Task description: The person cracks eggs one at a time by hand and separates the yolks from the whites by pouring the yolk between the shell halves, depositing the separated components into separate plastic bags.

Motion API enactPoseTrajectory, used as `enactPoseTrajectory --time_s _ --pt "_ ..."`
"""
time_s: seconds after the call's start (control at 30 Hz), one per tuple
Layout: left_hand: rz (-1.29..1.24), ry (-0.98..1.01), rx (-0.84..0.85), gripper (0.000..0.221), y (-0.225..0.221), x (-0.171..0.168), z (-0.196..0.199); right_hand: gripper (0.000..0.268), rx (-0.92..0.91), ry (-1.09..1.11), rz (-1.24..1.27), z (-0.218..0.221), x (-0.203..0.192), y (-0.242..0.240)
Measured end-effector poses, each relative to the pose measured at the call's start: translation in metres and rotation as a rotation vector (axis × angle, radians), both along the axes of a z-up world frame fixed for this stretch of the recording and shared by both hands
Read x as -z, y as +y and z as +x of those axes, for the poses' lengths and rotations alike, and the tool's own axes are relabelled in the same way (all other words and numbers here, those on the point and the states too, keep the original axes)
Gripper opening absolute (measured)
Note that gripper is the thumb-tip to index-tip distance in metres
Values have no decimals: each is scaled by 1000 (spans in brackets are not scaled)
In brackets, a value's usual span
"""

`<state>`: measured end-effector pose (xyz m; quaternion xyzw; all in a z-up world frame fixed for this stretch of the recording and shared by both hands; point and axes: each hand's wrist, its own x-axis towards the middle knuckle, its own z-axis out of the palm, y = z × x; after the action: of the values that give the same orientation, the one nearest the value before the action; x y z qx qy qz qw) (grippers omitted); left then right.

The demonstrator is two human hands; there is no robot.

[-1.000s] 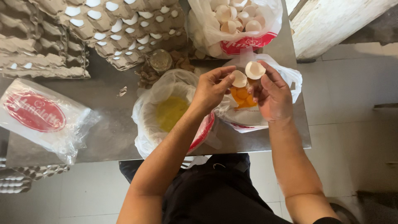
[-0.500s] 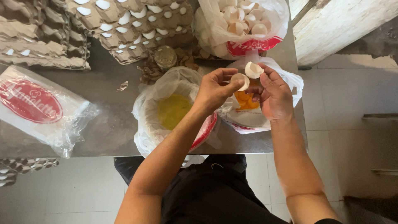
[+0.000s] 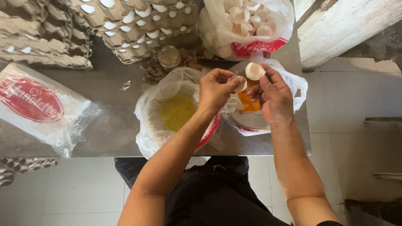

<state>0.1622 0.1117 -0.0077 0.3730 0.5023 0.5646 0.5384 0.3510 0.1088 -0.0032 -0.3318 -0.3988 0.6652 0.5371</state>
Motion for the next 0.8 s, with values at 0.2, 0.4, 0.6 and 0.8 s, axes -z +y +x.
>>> enactPoseTrajectory --time_s 0.2,0.4,0.6,0.8 --pt "-55 -10 -18 36 4 -4 -11 42 165 -64 129 14 2 -3" --pt "135 198 -86 31 10 -8 1 45 118 -302 280 -19 21 -11" --pt "106 195 -48 33 14 -7 9 41 154 56 -44 -35 16 -10" --pt "13 -99 -20 37 15 -3 -2 41 79 262 -150 -32 21 -9"
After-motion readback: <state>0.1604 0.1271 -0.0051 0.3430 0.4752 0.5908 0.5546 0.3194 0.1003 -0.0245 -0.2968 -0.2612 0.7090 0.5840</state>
